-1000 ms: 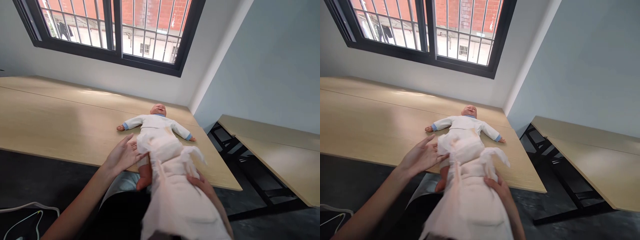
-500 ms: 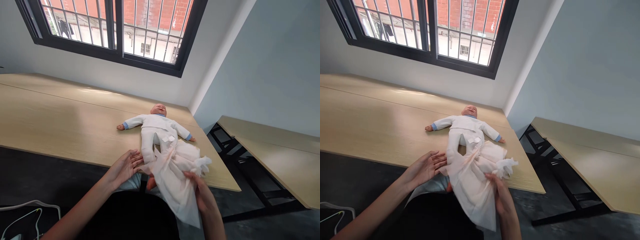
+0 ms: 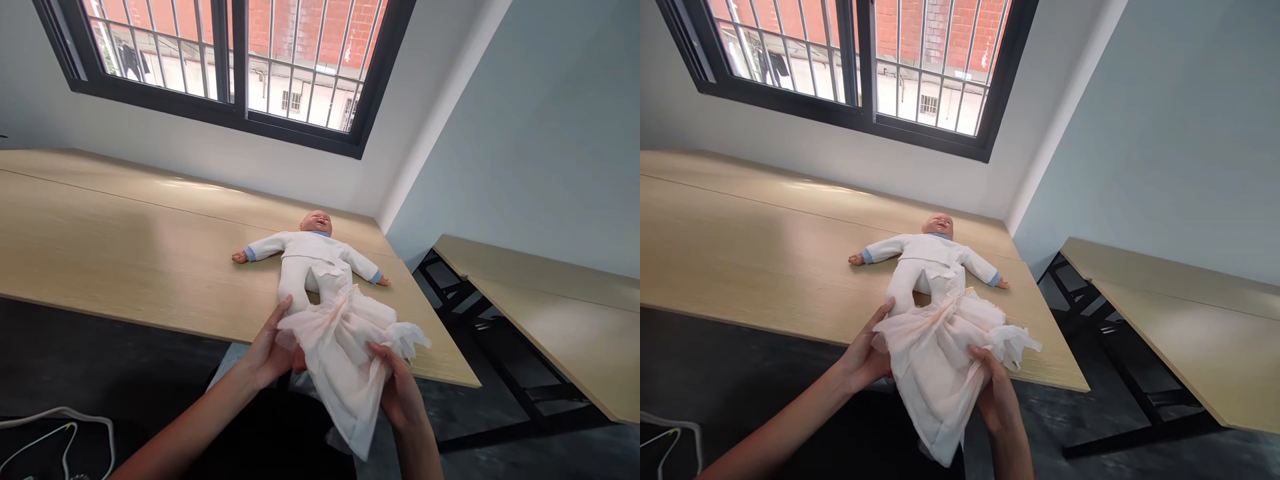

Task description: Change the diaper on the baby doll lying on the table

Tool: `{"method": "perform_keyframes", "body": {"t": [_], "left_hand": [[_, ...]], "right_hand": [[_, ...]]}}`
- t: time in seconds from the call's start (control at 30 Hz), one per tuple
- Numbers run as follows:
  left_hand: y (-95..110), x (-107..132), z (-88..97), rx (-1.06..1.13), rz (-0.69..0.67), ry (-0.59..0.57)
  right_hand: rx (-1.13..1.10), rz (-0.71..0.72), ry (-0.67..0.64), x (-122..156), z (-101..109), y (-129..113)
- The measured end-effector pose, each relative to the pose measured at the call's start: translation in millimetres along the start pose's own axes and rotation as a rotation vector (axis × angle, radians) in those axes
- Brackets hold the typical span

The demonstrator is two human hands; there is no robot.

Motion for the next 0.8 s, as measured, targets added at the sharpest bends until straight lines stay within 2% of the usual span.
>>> {"method": "perform_keyframes", "body": {"t": [0.17,0.23,0.4,0.53,0.67,0.8], "left_hand": [[-5.5,-9.1,-1.3,0.082,0.027,-0.046],[-5.3,-10.9,-1.1,0.102,0.023,-0.087],[5.7,-5.5,-4.0,0.052,0.060,-0.223],[25.0,-3.8,-13.4,-0.027,0.084,-0.231],[52.6,-11.1,-40.0,-0.127,0.099,-0.252],[79.2,-21.6,-84.0,-0.199,0.056,-0.393]], "right_hand": [[0.129,0.015,-0.103,4.0,4.7,-5.8],[0.142,-0.025,-0.118,7.9,11.6,-12.4],[-0.063,-0.184,0.013,20.0,42.3,-38.7],[-0.124,-0.296,0.110,25.9,61.4,-47.3],[-0.121,-0.402,0.014,25.1,54.5,-30.9],[-0.093,-0.408,-0.086,8.5,20.1,-9.1]]}}
Point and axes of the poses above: each hand's wrist, its own x-axis away from the middle knuckle, its own z-axis out of the back of the hand, y = z × x, the point moved 3 cm from there along -x, towards the middle knuckle, and after that the axes turned 1 degree about -x, right-handed, at the moved point
